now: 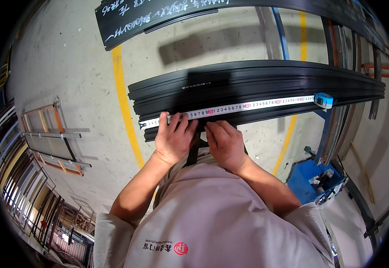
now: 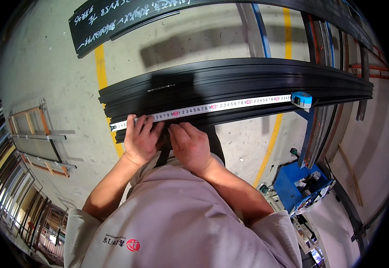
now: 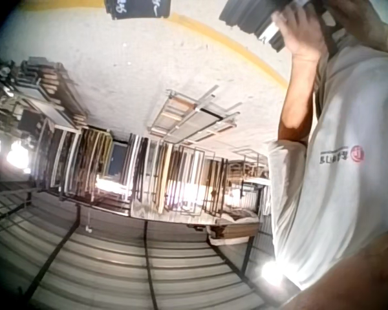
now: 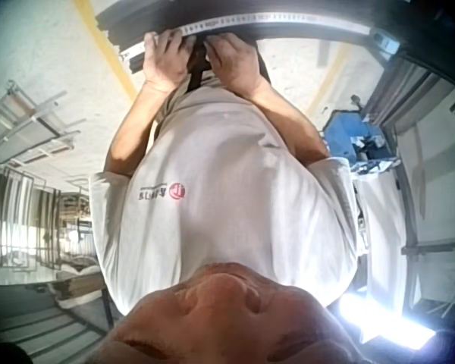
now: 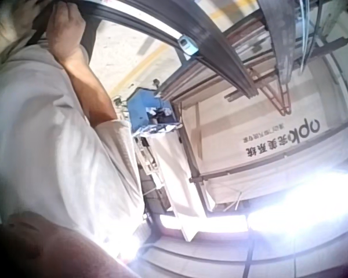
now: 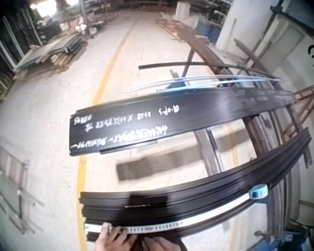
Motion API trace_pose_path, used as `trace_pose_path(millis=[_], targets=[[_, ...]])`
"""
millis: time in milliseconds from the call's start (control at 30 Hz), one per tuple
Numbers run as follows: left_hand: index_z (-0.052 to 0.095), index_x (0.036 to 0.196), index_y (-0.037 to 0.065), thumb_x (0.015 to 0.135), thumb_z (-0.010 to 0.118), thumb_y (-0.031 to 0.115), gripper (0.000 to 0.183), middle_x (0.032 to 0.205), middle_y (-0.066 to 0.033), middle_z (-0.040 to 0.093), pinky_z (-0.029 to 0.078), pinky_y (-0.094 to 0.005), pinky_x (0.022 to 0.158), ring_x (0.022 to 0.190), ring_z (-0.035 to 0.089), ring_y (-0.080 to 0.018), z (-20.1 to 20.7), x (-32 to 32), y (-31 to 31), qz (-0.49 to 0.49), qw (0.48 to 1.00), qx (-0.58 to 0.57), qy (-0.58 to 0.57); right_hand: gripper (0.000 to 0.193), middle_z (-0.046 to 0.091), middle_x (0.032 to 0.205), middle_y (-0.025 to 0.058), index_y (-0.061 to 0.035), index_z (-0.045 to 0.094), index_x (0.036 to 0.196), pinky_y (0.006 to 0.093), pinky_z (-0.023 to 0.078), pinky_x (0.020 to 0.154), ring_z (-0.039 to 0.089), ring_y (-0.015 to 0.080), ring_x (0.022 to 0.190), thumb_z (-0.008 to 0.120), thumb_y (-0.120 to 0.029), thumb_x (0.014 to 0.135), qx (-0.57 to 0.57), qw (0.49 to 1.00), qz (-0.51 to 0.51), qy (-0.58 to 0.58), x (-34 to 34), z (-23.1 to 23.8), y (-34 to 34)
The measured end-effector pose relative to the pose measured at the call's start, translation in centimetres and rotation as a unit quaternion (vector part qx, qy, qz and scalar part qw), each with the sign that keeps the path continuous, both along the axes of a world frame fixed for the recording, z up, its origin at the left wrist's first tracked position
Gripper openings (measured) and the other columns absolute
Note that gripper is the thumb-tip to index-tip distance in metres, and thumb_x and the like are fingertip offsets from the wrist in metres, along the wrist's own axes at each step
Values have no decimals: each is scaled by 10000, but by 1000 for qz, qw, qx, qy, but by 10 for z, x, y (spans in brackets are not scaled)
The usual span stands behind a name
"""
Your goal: The person measures a black metal profile using a tape measure and marks a point on it with a pen.
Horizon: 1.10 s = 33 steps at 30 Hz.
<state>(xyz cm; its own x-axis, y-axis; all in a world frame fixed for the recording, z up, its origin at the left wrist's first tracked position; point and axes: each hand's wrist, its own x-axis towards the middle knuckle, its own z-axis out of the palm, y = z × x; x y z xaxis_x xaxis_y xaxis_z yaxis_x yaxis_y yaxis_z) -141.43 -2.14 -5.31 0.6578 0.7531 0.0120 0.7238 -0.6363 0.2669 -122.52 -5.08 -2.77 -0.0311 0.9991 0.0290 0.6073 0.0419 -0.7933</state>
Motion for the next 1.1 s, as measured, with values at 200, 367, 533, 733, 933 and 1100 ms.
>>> trace_pose_path(millis=[200,367,533,733,933,1100], targets=[[737,1092,112,789,688,280,350,1114,-104,669,404,-589,1040,1088,601,-292,0,0,1,-3,1000,-6,-6,200,669,880,151,20,667,1028,396,558,599,671,332,713,714,36,835,20,1000,7,-4,0,-1,1],[736,1092,105,797,680,260,338,1111,-108,664,414,-596,1032,1081,597,-298,0,0,1,-2,1000,0,-6,197,666,872,147,19,660,1022,395,558,598,670,329,714,713,39,833,15,1000,10,-2,0,-1,0],[737,1086,100,799,681,247,327,1104,-106,660,418,-593,1032,1075,595,-298,2,1,2,1,1000,3,-13,145,646,848,127,6,670,998,380,558,620,660,303,701,702,-7,857,1,1000,-21,-3,-3,0,-1],[728,1086,92,752,726,281,384,1120,-129,639,411,-576,1032,1081,584,-309,1,1,3,-1,1000,3,-22,184,689,905,148,7,688,1085,328,555,629,690,265,701,668,11,902,-126,985,-59,104,0,16,7],[723,1098,84,729,749,295,426,1121,-134,629,400,-580,1030,1078,577,-321,-1,0,2,-5,1000,4,-29,184,723,874,132,20,713,1091,281,545,638,706,160,742,633,46,927,-363,862,-97,341,13,14,10],[737,1083,95,799,693,237,320,1125,-96,633,409,-569,1029,1099,559,-282,2,1,3,3,1000,-2,-30,121,731,831,93,24,711,1043,271,545,638,692,133,714,648,1,942,-345,903,-37,254,15,20,21]])
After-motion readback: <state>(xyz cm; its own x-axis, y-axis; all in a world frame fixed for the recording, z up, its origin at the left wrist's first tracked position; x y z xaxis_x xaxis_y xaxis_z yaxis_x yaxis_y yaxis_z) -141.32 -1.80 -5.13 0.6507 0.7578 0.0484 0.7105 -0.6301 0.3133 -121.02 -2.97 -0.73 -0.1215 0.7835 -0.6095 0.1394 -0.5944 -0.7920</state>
